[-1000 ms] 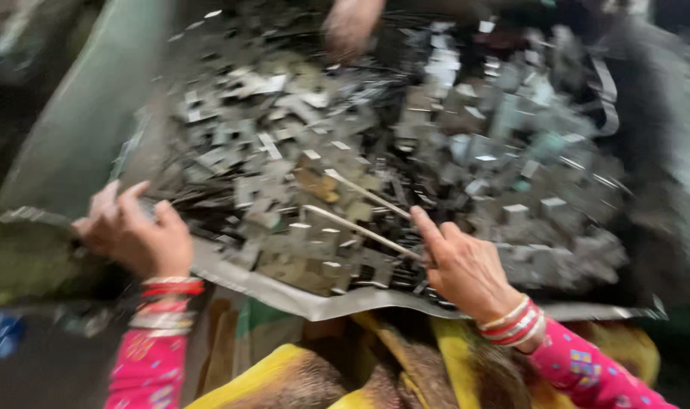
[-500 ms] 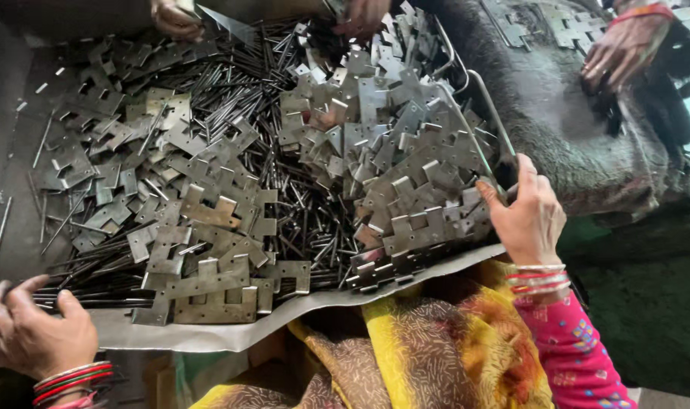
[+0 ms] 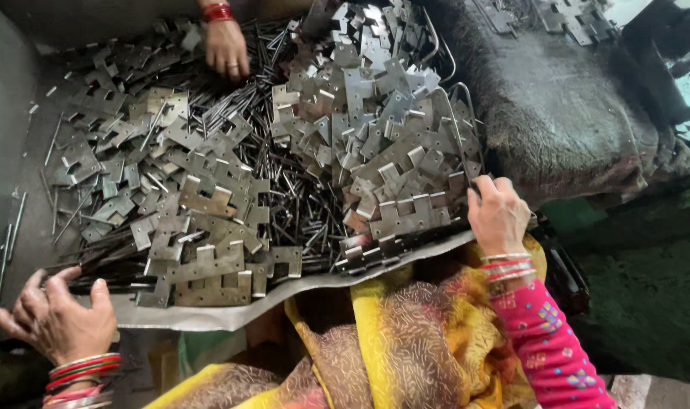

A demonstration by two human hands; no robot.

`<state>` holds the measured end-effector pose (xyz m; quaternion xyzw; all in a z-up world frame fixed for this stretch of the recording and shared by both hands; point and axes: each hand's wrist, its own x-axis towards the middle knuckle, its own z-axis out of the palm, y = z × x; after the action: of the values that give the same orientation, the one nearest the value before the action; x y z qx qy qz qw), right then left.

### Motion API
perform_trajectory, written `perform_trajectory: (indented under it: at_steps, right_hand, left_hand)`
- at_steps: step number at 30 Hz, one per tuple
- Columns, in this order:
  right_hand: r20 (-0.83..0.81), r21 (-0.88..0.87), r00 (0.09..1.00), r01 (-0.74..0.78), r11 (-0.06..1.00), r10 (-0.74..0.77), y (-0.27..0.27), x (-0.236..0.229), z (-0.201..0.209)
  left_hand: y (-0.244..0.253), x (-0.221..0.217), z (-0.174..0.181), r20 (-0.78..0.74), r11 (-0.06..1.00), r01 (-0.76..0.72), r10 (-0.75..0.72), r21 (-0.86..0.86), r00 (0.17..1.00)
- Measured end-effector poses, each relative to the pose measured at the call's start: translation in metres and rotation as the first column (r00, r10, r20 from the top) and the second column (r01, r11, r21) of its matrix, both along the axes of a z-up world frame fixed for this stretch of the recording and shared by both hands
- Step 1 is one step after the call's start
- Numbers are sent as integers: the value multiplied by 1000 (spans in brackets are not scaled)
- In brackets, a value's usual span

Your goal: The person sits on the floor with a large metal bin on their lap, picking up metal hinge plates and rods from the pile. They insert the rods into the plates to assemble the hinges and then toss the completed units into a pile to the right.

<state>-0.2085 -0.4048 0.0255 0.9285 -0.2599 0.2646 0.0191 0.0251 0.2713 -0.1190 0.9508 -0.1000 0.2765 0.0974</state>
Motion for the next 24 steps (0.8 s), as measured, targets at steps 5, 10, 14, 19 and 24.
perform_trajectory:
  at_steps: [5, 10, 14, 19, 24]
  right_hand:
    - [6, 18, 998, -57, 998, 57, -10, 5, -1]
    - [-26, -105, 999, -49, 993, 47, 0, -2, 4]
    - [122, -88, 965, -223, 971, 233, 24, -8, 14]
    - [-255, 245, 966, 31, 969, 33, 46, 3, 26]
    - [-204, 259, 978, 0, 966, 54, 57, 4, 23]
  left_hand:
    - [24, -14, 50, -82, 993, 109, -112, -41, 990]
    - [34, -10, 133, -316, 872, 108, -285, -477, 905]
    - [-14, -2, 219, -440, 944, 99, -238, -315, 866]
    - [-79, -20, 323, -550, 982, 159, -77, 103, 831]
    - [-158, -14, 325, -628, 907, 393, -219, 152, 747]
